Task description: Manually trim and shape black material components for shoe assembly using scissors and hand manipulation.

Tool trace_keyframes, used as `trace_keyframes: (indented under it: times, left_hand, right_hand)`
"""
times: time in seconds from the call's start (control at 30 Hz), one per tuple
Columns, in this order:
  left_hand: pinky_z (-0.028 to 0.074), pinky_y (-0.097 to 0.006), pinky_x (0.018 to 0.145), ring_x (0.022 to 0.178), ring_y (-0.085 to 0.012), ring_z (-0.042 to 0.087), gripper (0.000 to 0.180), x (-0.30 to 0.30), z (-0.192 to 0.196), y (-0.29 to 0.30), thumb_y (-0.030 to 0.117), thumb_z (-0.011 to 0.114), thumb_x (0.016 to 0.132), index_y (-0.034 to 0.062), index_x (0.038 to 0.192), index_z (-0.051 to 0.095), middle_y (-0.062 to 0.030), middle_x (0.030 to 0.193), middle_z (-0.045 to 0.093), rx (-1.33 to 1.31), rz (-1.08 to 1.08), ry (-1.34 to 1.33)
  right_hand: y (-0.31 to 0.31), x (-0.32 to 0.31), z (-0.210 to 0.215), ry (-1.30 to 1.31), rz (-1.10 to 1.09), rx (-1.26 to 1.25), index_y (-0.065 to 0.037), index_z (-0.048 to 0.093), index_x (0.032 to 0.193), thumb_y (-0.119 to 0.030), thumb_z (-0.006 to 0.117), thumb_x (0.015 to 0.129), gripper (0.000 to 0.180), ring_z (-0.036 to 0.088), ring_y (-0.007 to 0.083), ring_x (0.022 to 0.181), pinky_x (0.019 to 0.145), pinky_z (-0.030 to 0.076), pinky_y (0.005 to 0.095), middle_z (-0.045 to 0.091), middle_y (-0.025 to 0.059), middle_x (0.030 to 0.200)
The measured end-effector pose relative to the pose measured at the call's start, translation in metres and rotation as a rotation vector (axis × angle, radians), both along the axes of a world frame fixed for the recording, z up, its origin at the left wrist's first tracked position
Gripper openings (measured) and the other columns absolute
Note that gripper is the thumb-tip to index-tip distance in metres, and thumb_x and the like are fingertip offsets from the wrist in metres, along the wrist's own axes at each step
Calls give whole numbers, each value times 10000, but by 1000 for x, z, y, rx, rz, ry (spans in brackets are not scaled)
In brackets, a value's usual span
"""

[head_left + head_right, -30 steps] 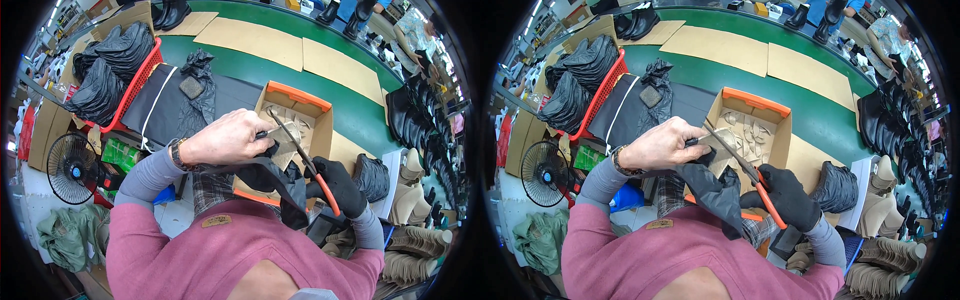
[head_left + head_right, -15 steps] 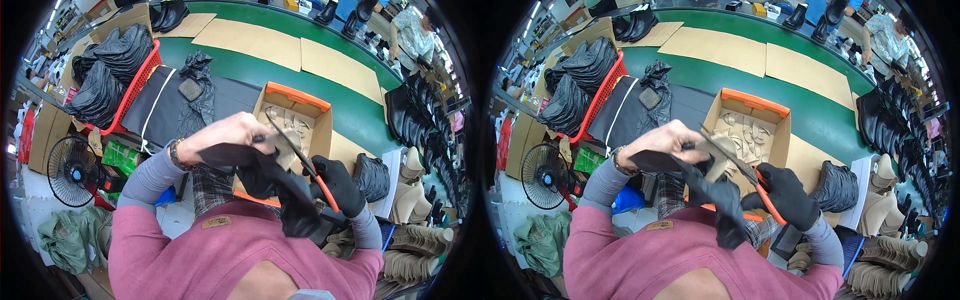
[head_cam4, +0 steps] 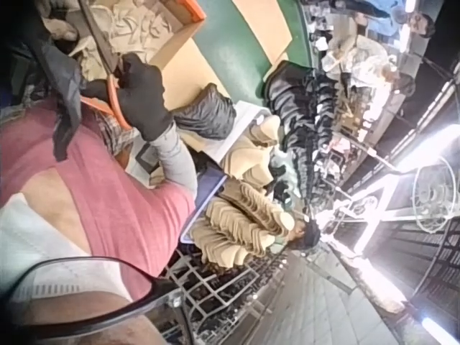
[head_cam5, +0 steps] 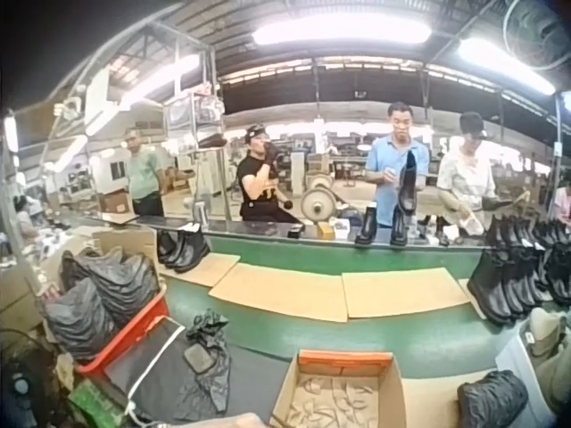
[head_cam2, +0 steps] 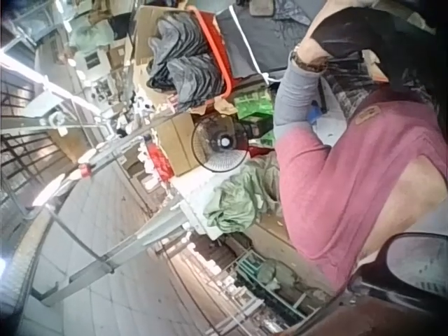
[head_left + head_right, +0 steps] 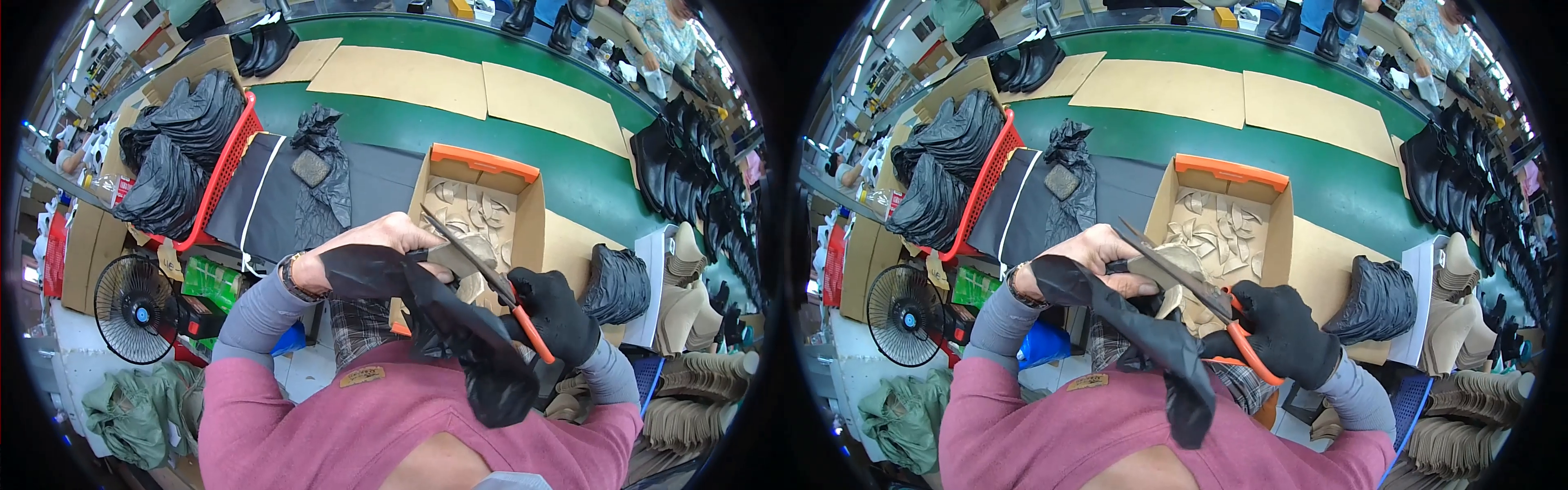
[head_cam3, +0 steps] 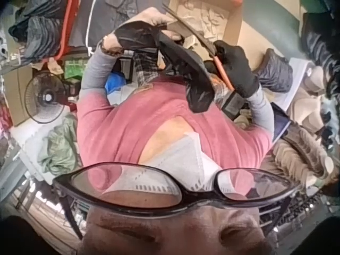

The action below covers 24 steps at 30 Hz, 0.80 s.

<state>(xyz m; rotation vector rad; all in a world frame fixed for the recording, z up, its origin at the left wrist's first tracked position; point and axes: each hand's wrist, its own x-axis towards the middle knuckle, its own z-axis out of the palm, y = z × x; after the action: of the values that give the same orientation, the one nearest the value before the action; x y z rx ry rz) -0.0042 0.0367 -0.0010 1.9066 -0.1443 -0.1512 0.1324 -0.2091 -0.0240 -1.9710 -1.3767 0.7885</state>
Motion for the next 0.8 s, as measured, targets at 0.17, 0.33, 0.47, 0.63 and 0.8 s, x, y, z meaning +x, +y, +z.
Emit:
trace_keyframes:
  times: [0.17,0.33,0.47,0.63,0.8]
  left_hand:
    - [509,-311,714,774,-196,675,241,2,-11,4,114,714,838,-36,1023,678,-177,876,702,-59,-93,-73]
    - [509,-325,709,787,-249,685,247,5,-9,-1,154,734,830,-32,986,691,-193,926,697,-41,-77,-144]
    - [506,-321,707,780,-196,673,244,7,-17,3,155,734,835,-35,983,690,-174,896,701,-34,-101,-233]
    - [502,-301,676,730,-99,610,215,9,-29,4,146,714,855,-20,989,689,-121,833,695,-224,-128,-59]
    - [489,-369,584,671,-372,620,197,3,-1,-8,66,623,856,27,1048,639,-227,782,618,315,243,-344]
  right_hand:
    - [3,7,4,0,98,23,-2,541,846,-452,752,750,506,492,302,556,565,419,372,519,159,650]
    - [3,8,3,76,84,-22,9,535,865,-575,763,703,647,457,297,550,552,400,385,504,167,646]
    - [0,2,4,93,-12,13,-21,538,746,-615,804,639,659,477,314,473,509,388,395,478,144,547]
    - [-2,-2,-2,6,-21,-8,21,587,811,-375,759,764,434,440,317,509,532,408,380,492,172,586]
    - [7,24,-24,-84,-174,-96,26,646,859,-232,652,828,260,635,404,720,605,467,419,615,253,737]
